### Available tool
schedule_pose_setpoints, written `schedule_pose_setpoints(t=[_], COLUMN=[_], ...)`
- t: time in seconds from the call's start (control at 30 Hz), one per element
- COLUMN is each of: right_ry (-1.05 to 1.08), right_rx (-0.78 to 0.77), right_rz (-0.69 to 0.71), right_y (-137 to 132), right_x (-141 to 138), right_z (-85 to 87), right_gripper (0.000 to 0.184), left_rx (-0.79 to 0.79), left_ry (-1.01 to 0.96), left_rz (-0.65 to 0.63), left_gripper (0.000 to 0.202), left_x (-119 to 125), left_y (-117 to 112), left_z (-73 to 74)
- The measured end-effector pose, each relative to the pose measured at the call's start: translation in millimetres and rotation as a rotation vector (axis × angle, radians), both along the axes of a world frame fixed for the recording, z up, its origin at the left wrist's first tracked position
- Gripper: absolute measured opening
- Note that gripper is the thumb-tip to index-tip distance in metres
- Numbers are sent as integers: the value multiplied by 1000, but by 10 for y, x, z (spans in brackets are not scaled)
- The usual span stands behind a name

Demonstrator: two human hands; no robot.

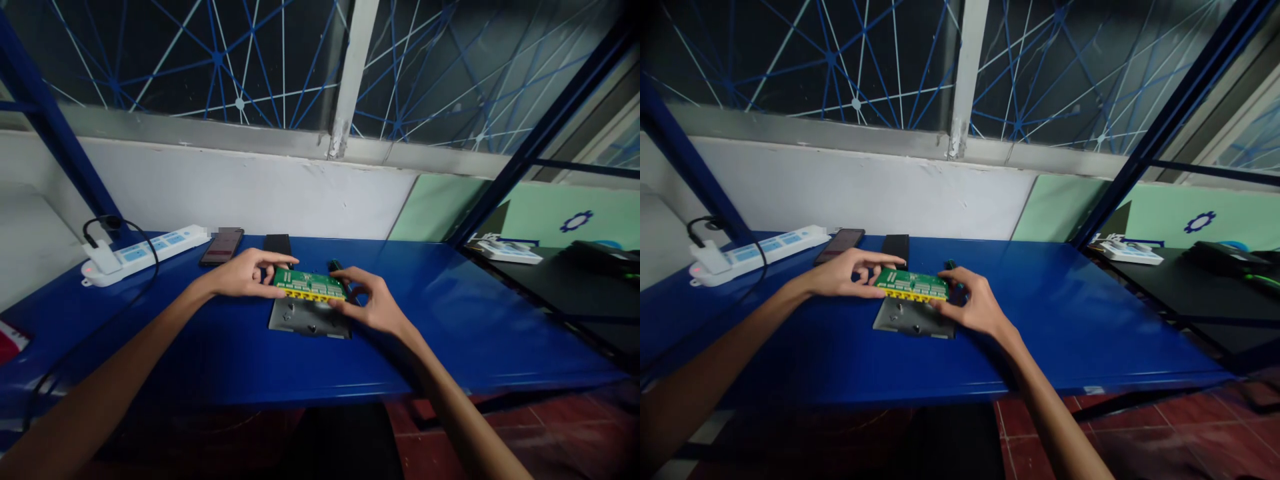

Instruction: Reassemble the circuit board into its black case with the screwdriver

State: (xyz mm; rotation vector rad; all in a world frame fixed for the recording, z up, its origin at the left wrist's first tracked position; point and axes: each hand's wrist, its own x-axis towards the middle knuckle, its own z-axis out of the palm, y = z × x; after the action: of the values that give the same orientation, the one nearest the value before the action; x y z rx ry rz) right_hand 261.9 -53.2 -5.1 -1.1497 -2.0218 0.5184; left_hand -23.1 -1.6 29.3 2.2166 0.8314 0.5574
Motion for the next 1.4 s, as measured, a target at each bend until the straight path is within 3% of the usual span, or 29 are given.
schedule_pose_setpoints(t=[0.1, 0.2, 0.33, 0.67, 0.93, 1.4], right_ry=[-88, -141, -199, -246, -296, -353], right_rx=[56, 115, 152, 196, 218, 228], right_rz=[-17, -46, -46, -42, -66, -97], right_y=[-206, -348, -440, -489, -509, -540], right_x=[80, 100, 73, 67, 68, 66], right_z=[-93, -142, -169, -225, -230, -261], right_gripper=[52, 48, 44, 41, 40, 42], left_rx=[199, 286, 275, 320, 310, 285], left_ry=[139, 260, 370, 384, 407, 450], left_rz=[-67, -59, -112, -138, -152, -158], left_gripper=[67, 70, 64, 59, 62, 73], left_x=[62, 125, 174, 221, 259, 244], left_y=[-104, -183, -233, -271, -236, -233], left_z=[-12, -51, -81, -115, -183, -151])
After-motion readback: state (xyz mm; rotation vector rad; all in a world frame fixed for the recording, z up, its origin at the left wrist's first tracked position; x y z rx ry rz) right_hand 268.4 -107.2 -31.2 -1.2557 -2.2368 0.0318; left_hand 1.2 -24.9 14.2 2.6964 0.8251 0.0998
